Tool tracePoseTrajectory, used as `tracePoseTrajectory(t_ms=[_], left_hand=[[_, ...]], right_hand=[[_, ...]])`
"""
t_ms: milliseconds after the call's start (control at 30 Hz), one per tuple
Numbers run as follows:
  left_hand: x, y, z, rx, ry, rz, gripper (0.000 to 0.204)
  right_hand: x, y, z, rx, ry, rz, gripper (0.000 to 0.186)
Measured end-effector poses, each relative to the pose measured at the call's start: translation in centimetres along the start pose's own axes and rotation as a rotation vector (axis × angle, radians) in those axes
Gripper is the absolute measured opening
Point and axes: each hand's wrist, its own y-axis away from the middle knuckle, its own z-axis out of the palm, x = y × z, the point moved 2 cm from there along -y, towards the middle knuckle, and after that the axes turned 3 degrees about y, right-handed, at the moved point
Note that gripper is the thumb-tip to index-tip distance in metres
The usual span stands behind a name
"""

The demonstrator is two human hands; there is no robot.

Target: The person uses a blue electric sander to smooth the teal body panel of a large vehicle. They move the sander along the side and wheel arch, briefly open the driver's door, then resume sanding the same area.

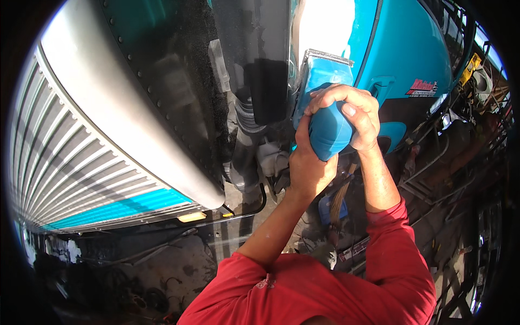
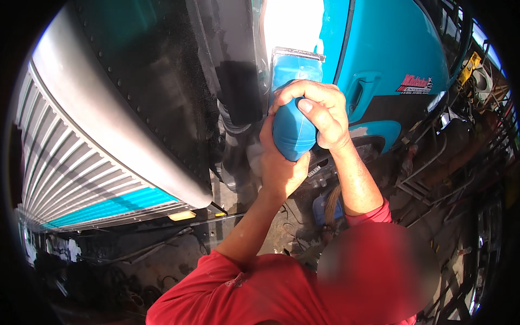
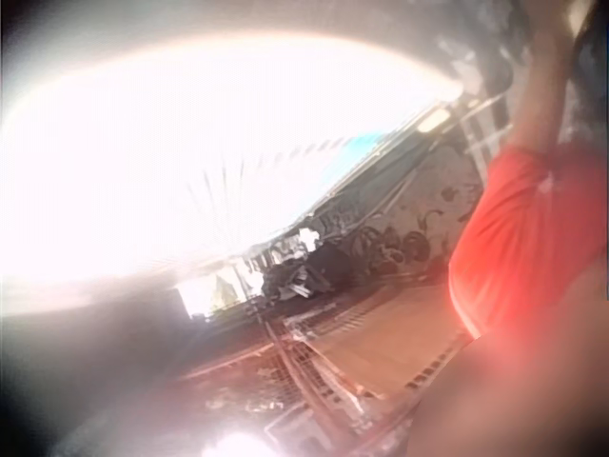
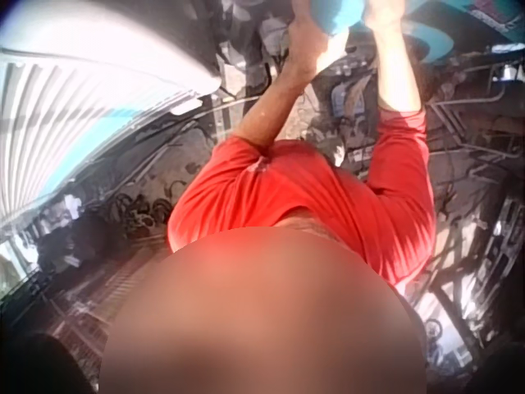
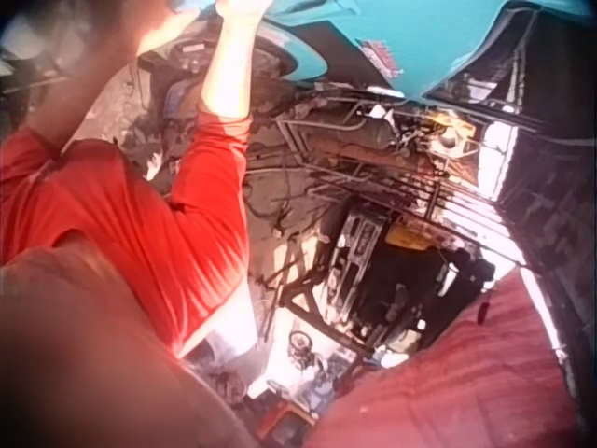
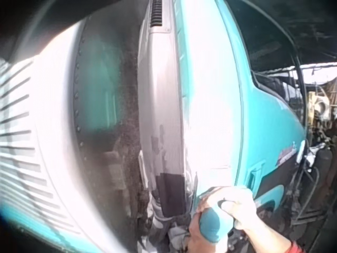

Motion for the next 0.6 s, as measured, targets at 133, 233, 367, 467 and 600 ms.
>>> tracePoseTrajectory(t_ms=[133,233,367,467,600], left_hand=[[2.4,-3.2,0.6,0.053,0.005,0.225,0.098],[5.5,-6.2,1.8,0.029,0.022,0.29,0.105],[9.0,-9.3,3.9,-0.032,0.12,0.251,0.111],[9.7,-9.0,3.0,0.101,-0.013,0.296,0.112],[7.7,-7.8,1.7,0.12,-0.026,0.303,0.109]], right_hand=[[-1.7,-3.3,-2.5,0.033,0.093,-0.074,0.048],[-3.9,-6.5,-5.2,0.091,0.027,-0.033,0.054],[-6.9,-8.5,-6.9,-0.032,-0.249,-0.097,0.037],[-7.0,-9.2,-6.7,-0.075,-0.251,-0.115,0.036],[-4.5,-9.7,-5.4,-0.094,-0.11,-0.169,0.059]])
